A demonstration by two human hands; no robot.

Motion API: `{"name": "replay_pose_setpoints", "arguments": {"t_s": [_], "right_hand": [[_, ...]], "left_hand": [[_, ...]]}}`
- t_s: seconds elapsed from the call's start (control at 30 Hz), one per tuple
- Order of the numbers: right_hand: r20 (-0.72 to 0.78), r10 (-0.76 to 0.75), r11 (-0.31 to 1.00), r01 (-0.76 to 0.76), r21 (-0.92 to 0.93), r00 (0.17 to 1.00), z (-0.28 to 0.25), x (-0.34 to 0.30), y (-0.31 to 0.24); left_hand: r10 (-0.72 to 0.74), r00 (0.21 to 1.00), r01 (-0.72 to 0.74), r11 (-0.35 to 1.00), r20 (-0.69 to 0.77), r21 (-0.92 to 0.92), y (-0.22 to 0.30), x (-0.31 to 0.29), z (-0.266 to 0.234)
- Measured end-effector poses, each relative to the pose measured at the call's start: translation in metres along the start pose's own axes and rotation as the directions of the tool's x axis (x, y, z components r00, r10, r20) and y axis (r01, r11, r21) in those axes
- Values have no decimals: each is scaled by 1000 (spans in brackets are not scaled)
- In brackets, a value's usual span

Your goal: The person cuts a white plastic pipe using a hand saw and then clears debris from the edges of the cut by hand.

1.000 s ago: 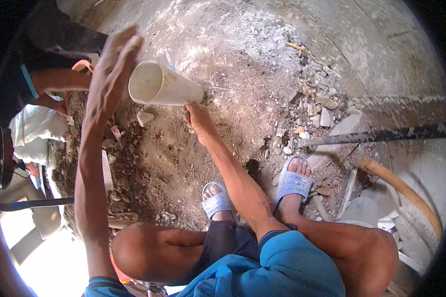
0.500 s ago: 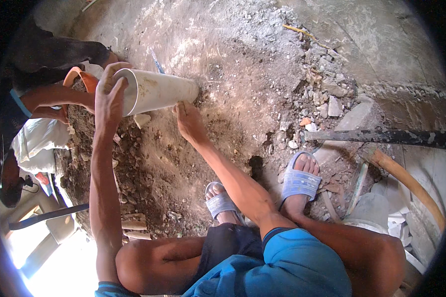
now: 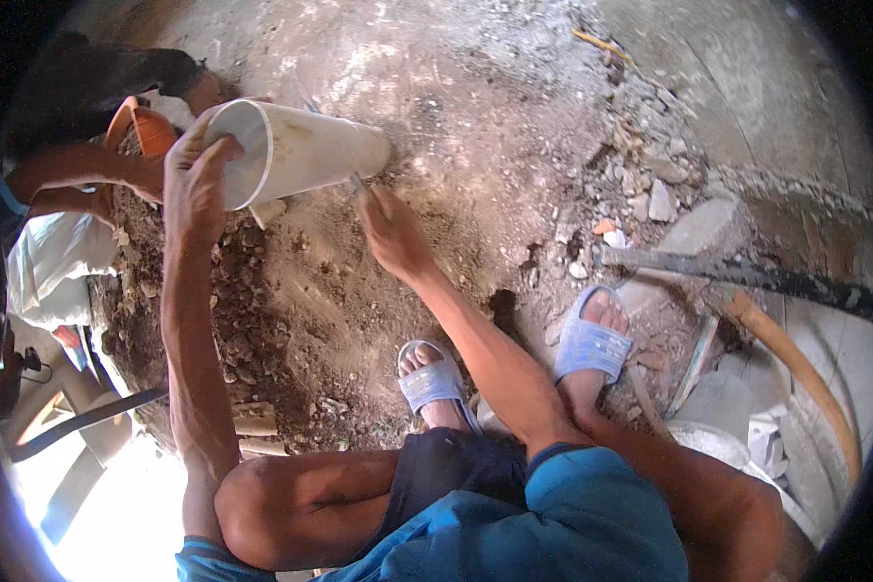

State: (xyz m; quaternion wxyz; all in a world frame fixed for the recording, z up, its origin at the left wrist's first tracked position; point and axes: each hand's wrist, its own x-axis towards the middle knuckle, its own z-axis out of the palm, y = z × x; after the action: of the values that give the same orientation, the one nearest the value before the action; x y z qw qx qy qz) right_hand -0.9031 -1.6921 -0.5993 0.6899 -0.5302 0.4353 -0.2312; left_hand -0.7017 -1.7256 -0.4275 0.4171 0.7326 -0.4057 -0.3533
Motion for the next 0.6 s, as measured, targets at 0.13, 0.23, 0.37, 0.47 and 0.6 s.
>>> {"name": "replay_pose_setpoints", "arguments": {"t_s": [0.13, 0.23, 0.37, 0.47, 0.6], "right_hand": [[50, 11, 999, -13, 40, 999, -2, -12, 9], [48, -63, 996, 60, 70, 997, -2, 26, -7], [7, -20, 961, 17, 274, 1000, 0, -20, 12], [112, 220, 849, -247, 467, 969, -6, -29, -1], [97, 117, 884, -148, 443, 988, 3, 5, -20]], "left_hand": [[78, 997, -78, 990, -2, 116, -5, 2, -9], [131, 991, -128, 984, -15, 122, 2, 1, -2], [91, 995, -86, 991, -43, 107, -5, -1, -5], [38, 998, -30, 985, -46, 168, -4, 1, -6], [-67, 997, 70, 993, -41, 94, 7, -5, 2]]}}
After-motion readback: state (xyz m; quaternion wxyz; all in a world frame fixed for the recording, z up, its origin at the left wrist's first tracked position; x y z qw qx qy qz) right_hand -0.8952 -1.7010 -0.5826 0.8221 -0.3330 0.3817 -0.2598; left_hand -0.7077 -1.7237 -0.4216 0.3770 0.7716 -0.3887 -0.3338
